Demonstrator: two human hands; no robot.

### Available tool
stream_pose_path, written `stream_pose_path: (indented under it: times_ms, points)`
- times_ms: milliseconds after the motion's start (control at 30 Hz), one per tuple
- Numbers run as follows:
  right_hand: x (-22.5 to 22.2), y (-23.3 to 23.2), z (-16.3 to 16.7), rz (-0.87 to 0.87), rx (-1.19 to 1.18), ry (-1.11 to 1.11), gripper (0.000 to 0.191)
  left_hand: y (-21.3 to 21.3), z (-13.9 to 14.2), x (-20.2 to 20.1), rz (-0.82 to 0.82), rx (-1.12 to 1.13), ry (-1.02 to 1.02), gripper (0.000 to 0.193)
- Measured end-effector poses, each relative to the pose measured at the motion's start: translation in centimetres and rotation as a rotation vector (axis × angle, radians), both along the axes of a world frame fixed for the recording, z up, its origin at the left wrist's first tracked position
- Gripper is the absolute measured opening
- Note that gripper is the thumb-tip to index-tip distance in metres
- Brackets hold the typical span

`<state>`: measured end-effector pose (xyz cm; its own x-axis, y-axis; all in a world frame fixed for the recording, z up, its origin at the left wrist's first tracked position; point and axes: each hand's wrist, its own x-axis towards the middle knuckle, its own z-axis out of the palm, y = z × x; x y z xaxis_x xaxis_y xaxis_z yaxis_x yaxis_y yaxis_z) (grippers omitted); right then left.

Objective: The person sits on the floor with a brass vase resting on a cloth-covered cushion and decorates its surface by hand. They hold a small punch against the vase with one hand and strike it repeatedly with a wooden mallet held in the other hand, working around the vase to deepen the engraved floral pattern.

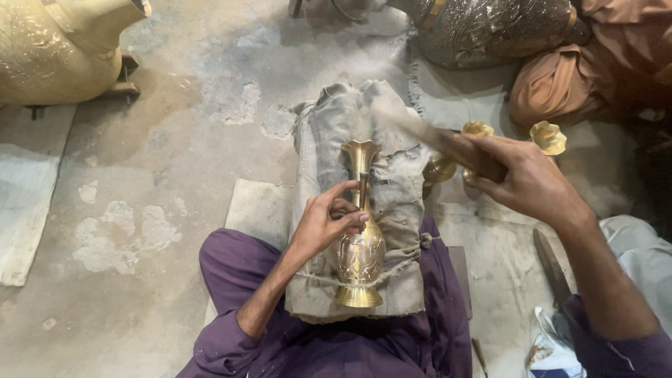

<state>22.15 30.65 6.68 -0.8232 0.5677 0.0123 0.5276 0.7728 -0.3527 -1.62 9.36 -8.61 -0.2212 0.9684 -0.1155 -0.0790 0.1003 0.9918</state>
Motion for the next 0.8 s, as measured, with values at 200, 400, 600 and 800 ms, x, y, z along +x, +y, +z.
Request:
stream_pose_path:
  times_ms: [200,400,600,800]
  points:
    - [-0.2,0.4,-0.3,-0.14,0.027,-0.368,0.061,-0.3,0.1,0.1,-0.001,0.006,0.027,0.06]
    - [0.0,0.4,-0.4,0.032,0.154,-0.315,0.07,-0.3,0.2,0.2,0.014,0.008,-0.036,0.058]
    - [-0.7,0.0,0.8,-0.04,-0.004,-0.399,0.047,-0.3,0.0,0.0,0.006,0.014,-0.032,0.058]
    - [-0.9,-0.4,0.5,-0.138,-0.215,-0.123,0.072,-0.4,0.1,0.2,0.03,0.016,-0.051,0.058]
